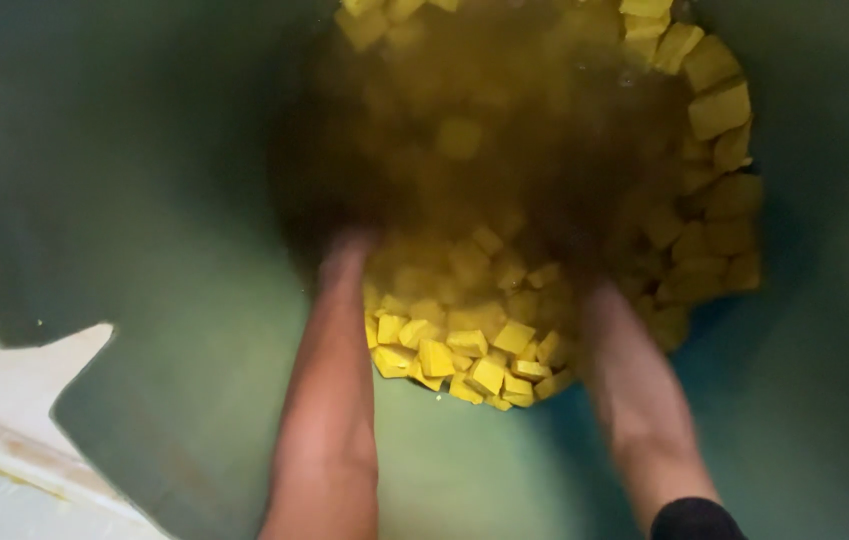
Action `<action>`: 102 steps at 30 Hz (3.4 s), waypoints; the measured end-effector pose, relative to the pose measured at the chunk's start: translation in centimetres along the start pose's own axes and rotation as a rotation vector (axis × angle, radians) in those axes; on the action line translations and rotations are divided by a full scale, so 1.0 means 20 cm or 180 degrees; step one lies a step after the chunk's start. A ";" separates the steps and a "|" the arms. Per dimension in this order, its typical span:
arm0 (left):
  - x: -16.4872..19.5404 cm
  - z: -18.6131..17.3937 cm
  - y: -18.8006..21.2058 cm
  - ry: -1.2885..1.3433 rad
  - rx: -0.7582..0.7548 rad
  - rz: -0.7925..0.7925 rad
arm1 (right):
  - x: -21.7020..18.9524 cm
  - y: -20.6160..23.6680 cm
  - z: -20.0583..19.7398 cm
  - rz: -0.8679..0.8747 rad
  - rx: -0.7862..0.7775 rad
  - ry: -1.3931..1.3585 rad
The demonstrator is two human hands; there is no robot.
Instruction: The person picks yellow cube-shaped pieces out of a white tub and arranges them in a neat single layer. They then transfer handfuls of the cubes into a large bucket of water, swish them around with both hands, and return the wet cubes to the tub, spreading and aligning them across the tray.
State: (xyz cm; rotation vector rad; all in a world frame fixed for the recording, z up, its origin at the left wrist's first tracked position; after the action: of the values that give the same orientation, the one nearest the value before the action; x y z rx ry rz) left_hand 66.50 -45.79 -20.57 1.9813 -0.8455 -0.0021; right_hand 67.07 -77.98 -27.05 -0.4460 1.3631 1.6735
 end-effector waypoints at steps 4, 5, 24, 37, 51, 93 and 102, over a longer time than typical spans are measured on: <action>0.02 0.01 0.00 0.0072 -0.0073 0.0014 | 0.00 -0.01 0.02 -0.0021 0.0023 0.0005; 0.02 0.01 0.00 0.0085 -0.0115 0.0009 | 0.01 -0.01 0.03 -0.0016 0.0035 -0.0001; 0.08 0.08 0.00 0.0479 -0.0751 -0.0004 | 0.10 0.01 0.02 0.0048 0.0036 -0.0073; 0.04 0.09 0.05 0.0871 -0.1226 -0.0166 | 0.19 0.08 0.04 0.0369 -0.0123 -0.0113; -0.01 0.08 -0.01 0.1949 -0.1560 -0.0034 | 0.17 0.06 0.06 0.0456 -0.0239 -0.0154; 0.60 -0.34 0.68 0.2185 -0.1994 0.0299 | -0.65 0.31 0.58 0.1765 -0.1383 -0.0200; 0.59 -1.33 1.21 0.3163 -0.2084 0.1403 | -1.49 0.69 1.63 0.0688 -0.2505 0.0927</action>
State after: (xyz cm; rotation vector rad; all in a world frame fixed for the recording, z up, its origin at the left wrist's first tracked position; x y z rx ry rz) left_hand 70.67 -39.60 16.52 0.9400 -0.4842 0.7904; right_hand 79.90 -60.26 13.74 -1.0493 0.9127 2.3774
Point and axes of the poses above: each hand's wrist, its own y-axis away from the middle knuckle, its own z-axis out of the palm, x = y × z, the point moved 3 cm from there along -y, towards the middle knuckle, and after that the axes turned 5 degrees about -x, right-handed, at the moved point
